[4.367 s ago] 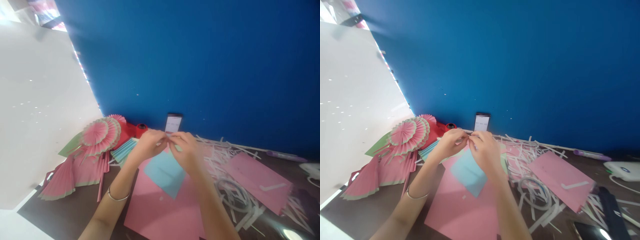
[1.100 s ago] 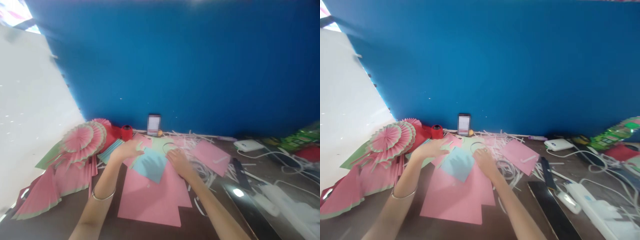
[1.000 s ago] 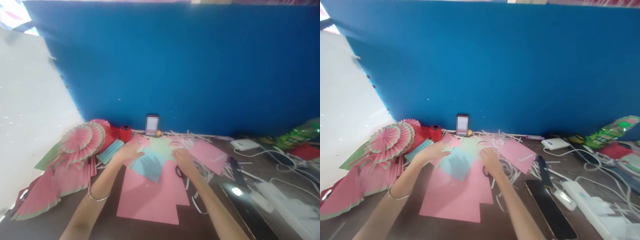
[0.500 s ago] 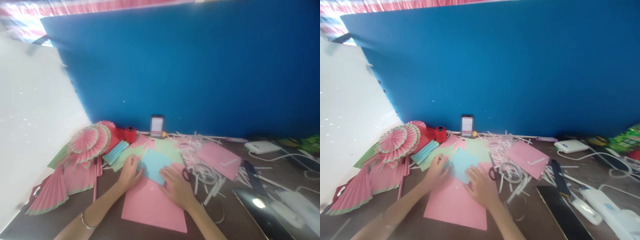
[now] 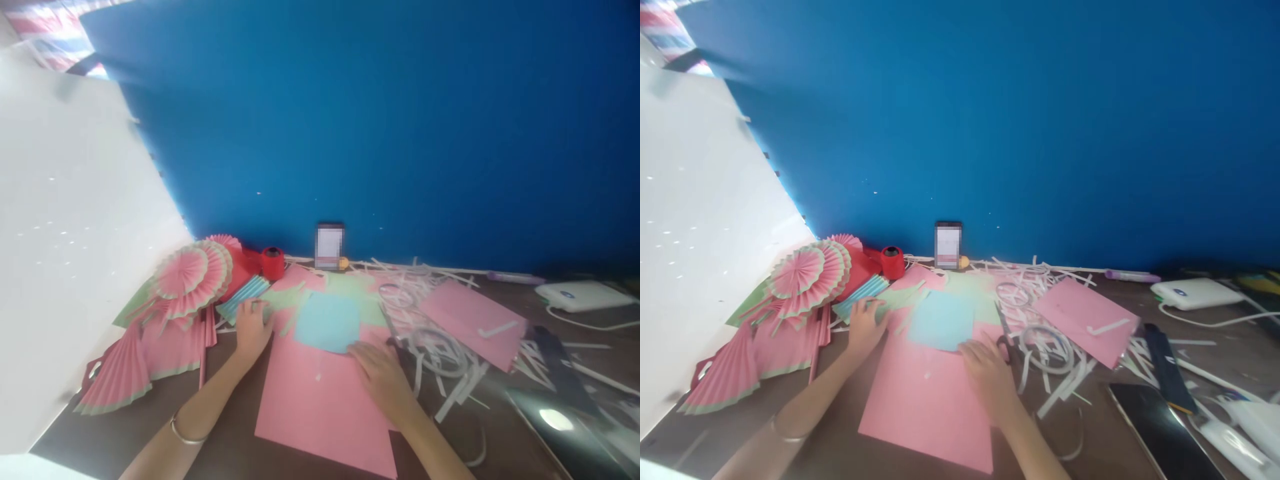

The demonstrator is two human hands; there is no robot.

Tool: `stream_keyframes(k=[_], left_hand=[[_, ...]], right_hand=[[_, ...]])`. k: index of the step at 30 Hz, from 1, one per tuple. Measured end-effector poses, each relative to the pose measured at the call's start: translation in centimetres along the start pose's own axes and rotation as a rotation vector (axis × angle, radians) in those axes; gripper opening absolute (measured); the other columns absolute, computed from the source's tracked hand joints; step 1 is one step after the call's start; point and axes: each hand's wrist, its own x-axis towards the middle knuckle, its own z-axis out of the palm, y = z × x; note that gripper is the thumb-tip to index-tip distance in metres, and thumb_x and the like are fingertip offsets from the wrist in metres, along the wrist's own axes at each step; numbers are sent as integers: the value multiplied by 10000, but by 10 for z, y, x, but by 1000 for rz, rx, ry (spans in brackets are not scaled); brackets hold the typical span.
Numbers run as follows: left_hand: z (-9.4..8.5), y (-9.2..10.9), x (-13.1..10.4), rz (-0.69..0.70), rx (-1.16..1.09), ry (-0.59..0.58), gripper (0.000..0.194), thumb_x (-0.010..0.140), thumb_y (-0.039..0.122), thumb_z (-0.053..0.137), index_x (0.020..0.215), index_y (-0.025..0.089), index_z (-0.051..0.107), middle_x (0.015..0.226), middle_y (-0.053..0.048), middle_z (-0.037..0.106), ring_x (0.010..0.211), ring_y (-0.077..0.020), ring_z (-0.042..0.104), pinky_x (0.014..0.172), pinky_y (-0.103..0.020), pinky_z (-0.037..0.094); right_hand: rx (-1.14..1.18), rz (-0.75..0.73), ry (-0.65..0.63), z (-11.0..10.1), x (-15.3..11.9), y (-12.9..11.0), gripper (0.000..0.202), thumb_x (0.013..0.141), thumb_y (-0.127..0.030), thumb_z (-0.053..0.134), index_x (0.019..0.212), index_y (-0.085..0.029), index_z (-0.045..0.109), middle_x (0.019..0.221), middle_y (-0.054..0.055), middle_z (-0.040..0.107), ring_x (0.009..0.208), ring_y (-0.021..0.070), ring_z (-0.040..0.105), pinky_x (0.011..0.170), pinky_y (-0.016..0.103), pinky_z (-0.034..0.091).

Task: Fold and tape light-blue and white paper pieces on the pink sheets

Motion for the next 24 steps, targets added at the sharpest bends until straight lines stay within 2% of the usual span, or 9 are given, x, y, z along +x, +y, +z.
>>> stream_keyframes(k=[3,6,9,12,15,17,19,22,24], left_hand=[[0,-4,5,-65,48,-83,275,787,381,562,925,160,649,1011,-118,527,962,-283,472,857,-441,403],[3,-3,6,-99,9,-139,221,800,348,545,857,165,656,993,-108,540,965,-275,479,847,-434,409],[5,-4,6,-82,-91,-120,155,797,294,550,799,167,637,952,-86,572,943,-246,507,861,-412,417],[4,-1,-1,14,-262,-85,146,835,227,485,826,181,623,901,-62,614,905,-204,551,840,-361,445],[1,14,-13,208,-435,-136,219,865,197,417,902,208,633,948,-61,640,916,-186,584,840,-335,460],[-2,30,-22,339,-498,-257,239,865,201,417,963,234,632,1018,-61,640,960,-192,586,854,-335,462],[-3,48,-29,429,-527,-390,243,863,210,421,972,242,637,1022,-63,646,959,-204,593,843,-347,472],[-3,66,-32,419,-640,-425,234,847,210,444,967,216,646,997,-86,649,921,-212,612,821,-352,497],[-1,71,-31,382,-738,-403,238,852,215,440,946,203,658,986,-95,648,918,-208,615,823,-352,504]], right_hand=[[9,-26,26,-3,3,-2,393,833,-69,295,873,-206,662,855,42,706,864,172,629,951,379,391],[18,-22,26,-2,4,-2,386,832,-75,307,859,-221,664,857,36,707,860,175,632,937,379,406],[22,-4,24,1,3,3,367,835,-81,320,866,-219,658,866,33,706,863,180,633,932,399,407],[21,40,54,2,2,6,294,851,-138,361,932,-195,638,926,58,692,920,215,619,920,447,406],[50,126,77,0,2,-1,285,857,-221,419,1086,-182,584,1018,96,653,990,240,586,882,438,439],[42,141,60,-4,2,-11,347,858,-247,445,1189,-188,529,1091,114,614,1044,251,558,879,420,449],[-12,63,43,-6,3,-21,392,852,-227,472,1243,-216,497,1140,123,585,1095,271,528,899,439,438],[-77,-105,12,-8,3,-27,449,837,-128,489,1270,-245,480,1201,121,562,1103,272,527,905,455,440],[-59,-130,-38,-6,3,-23,455,843,-87,470,1276,-228,480,1212,117,566,1074,243,551,899,416,461]])
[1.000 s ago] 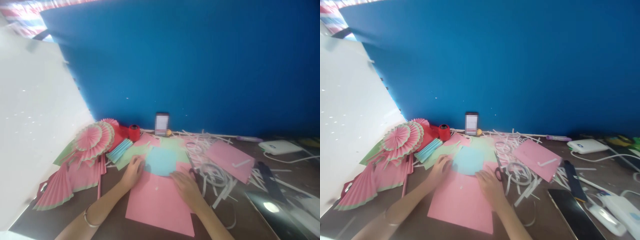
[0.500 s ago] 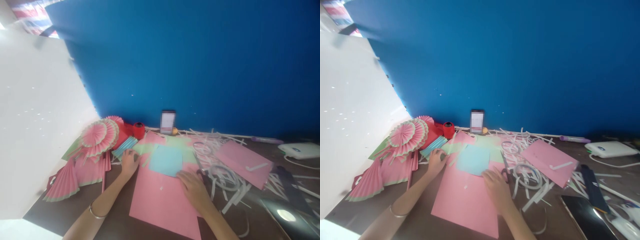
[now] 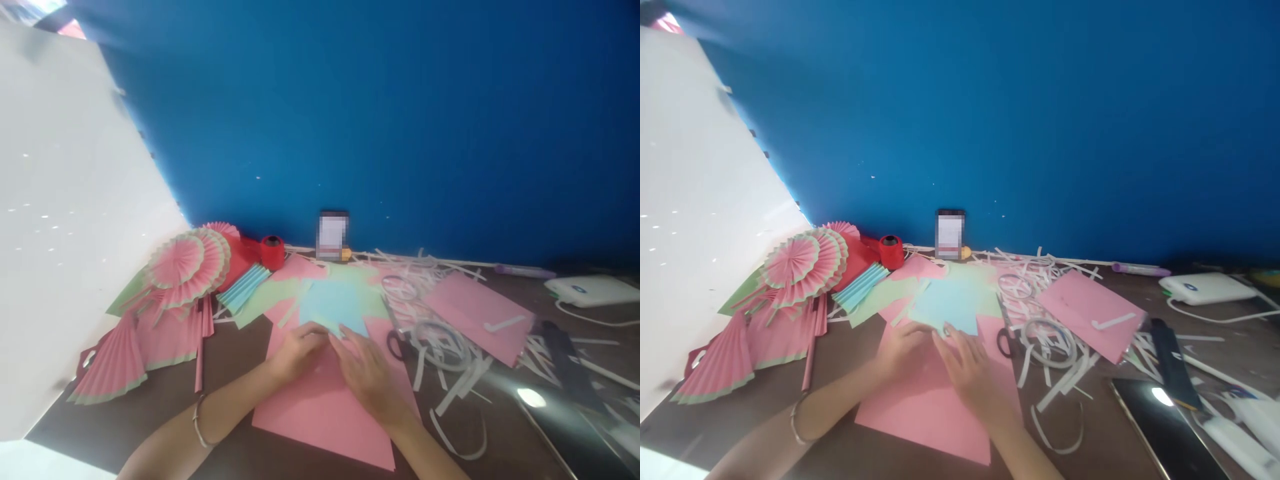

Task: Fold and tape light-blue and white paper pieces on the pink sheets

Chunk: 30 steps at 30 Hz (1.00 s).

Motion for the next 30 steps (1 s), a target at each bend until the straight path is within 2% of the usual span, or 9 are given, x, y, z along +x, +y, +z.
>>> stream_keyframes(k=[2,6,10,12,17,21,23,27,30], left_hand=[[1,0,2,-37,-88,44,214,846,245,473,897,197,675,961,-94,650,906,-203,617,825,-356,506],[3,4,3,-251,-310,102,153,770,294,609,853,183,672,952,-88,648,889,-200,622,804,-348,514],[9,7,3,-550,-700,66,319,720,349,673,972,178,578,823,-56,646,703,-190,649,574,-312,539],[11,6,2,-610,-847,53,347,702,359,693,958,179,544,840,-50,641,650,-176,645,507,-287,526],[12,3,3,-653,-953,93,351,677,324,725,915,168,519,912,-58,622,678,-150,642,535,-259,528],[12,4,4,-652,-948,111,370,671,343,727,921,174,513,947,-52,596,679,-149,639,496,-249,519],[12,5,5,-660,-927,88,373,676,360,719,921,171,511,917,-52,610,640,-139,631,471,-237,500],[14,7,3,-616,-866,1,342,722,372,680,943,155,535,833,-68,665,653,-145,643,573,-262,514],[15,7,0,-552,-791,-16,293,730,367,673,889,129,608,1003,-122,659,832,-187,655,726,-301,527]], right_hand=[[51,11,-22,4,-3,6,423,858,-79,447,1257,-209,505,1123,101,621,1023,216,582,897,376,476],[163,52,72,11,-9,12,392,873,-103,448,1241,-208,529,983,72,674,962,201,613,897,348,493],[267,131,69,8,-8,9,378,892,-179,433,1256,-235,517,1059,76,651,972,198,614,864,321,514],[275,161,64,5,-5,7,364,893,-194,437,1242,-226,533,1051,80,651,963,198,617,844,307,517],[243,140,74,2,-5,6,354,872,-165,467,1214,-198,552,1000,90,668,915,204,620,795,314,503],[203,185,56,1,-11,4,402,837,-134,519,1238,-160,519,670,34,661,596,155,592,613,291,461],[165,167,61,-1,-13,3,384,826,-131,540,1208,-157,538,604,15,638,545,142,566,592,290,435],[73,5,-26,-4,-11,2,339,833,-95,516,1158,-171,572,899,69,696,803,190,625,743,324,450],[91,-34,-62,-4,-8,1,337,850,-74,477,1156,-180,569,1051,70,669,982,205,597,825,332,453]])
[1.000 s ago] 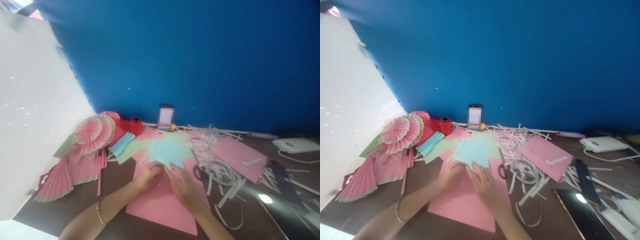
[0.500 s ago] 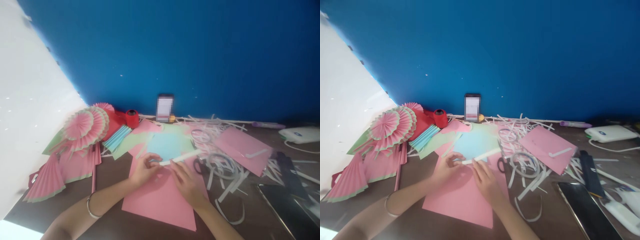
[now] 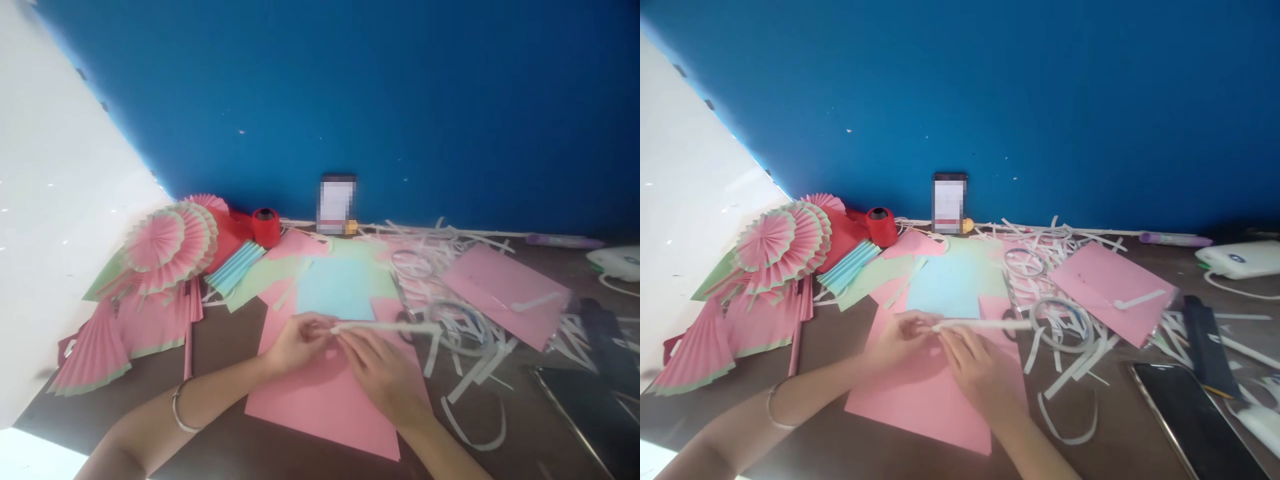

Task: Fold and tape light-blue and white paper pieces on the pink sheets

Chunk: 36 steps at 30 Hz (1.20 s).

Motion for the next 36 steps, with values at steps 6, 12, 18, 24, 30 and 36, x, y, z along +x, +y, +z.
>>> stream_keyframes(k=[6,12,18,24,30,36], left_hand=[[-2,-5,0,1,9,-27,276,738,373,659,852,121,668,1195,-141,574,885,-216,648,739,-338,546],[-3,-8,2,103,41,-42,189,749,303,658,820,130,686,971,-109,650,793,-172,634,718,-312,535],[-4,-5,2,206,195,-68,104,764,224,643,829,162,694,988,-93,627,931,-180,604,862,-333,488],[-3,-1,2,260,337,-48,103,787,166,594,834,154,686,958,-93,629,908,-165,604,843,-318,490],[-5,-5,0,370,451,-35,180,802,123,532,890,185,675,946,-64,634,895,-153,603,819,-315,502],[-5,-9,0,399,491,-17,181,791,112,533,894,178,665,956,-65,617,905,-153,597,821,-307,503]], right_hand=[[132,77,101,2,4,0,295,851,-88,503,1123,-181,572,1015,60,681,950,177,615,784,307,484],[86,19,158,1,6,0,275,829,-60,521,1075,-156,594,982,69,697,906,176,639,782,311,497],[78,3,188,1,7,1,267,816,-49,530,1050,-148,614,956,71,706,893,178,645,763,303,506],[-14,-90,143,-3,9,1,238,803,-24,535,992,-118,646,966,91,703,904,197,640,735,314,500],[-34,-88,88,-4,7,2,252,817,-31,519,1014,-123,646,997,85,697,845,191,652,705,321,501],[-59,-139,78,-3,6,2,281,803,-19,528,1031,-138,643,1037,95,682,937,207,631,746,327,489]])
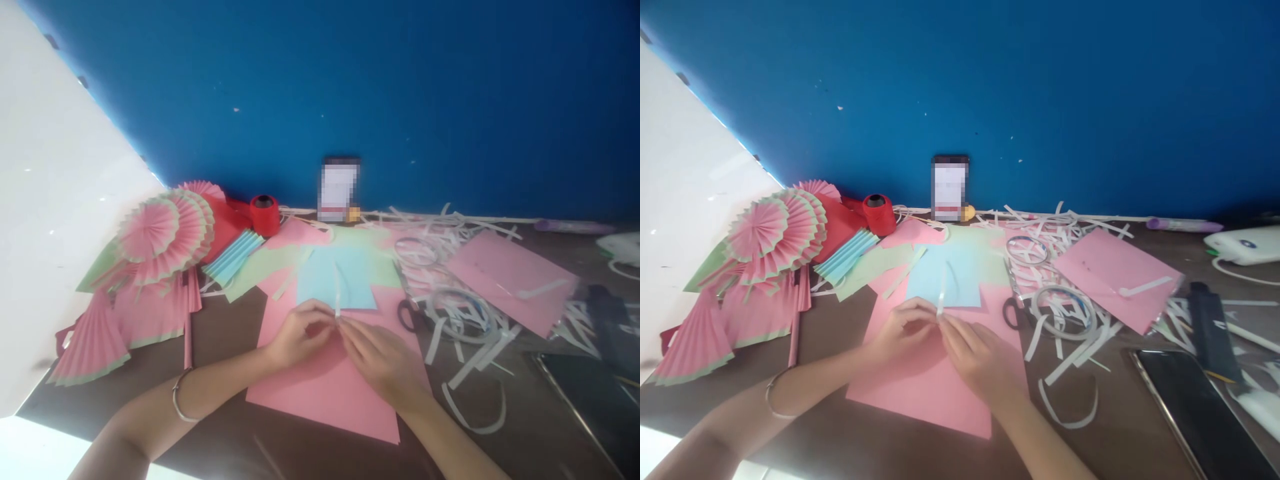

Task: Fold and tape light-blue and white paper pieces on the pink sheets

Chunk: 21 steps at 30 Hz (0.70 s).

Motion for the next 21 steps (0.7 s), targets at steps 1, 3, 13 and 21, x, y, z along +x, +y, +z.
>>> stream_keyframes(k=[1,3,13,21], left_hand=[[0,0,0,2,4,5,179,788,108,532,889,175,664,953,-65,617,901,-152,598,818,-304,504],[1,-1,0,2,10,8,175,785,103,528,876,173,660,948,-64,617,893,-151,600,812,-302,506],[0,1,0,-61,-92,22,172,800,129,539,900,172,672,968,-81,617,921,-167,601,841,-326,499],[0,-3,-2,-163,-195,33,115,791,246,611,817,175,698,948,-92,615,925,-191,605,843,-344,496]], right_hand=[[-11,-14,-2,0,1,0,271,800,-17,532,1013,-138,648,1040,98,681,944,209,627,747,329,487],[-23,-26,0,-2,4,-1,233,795,-17,539,952,-139,661,1019,96,688,930,207,629,735,327,484],[264,416,199,6,5,5,177,782,-86,573,914,-188,635,840,36,715,754,168,658,702,294,488],[-1,817,333,-4,-12,55,116,786,-214,561,809,-194,673,667,47,680,552,183,599,548,302,448]])
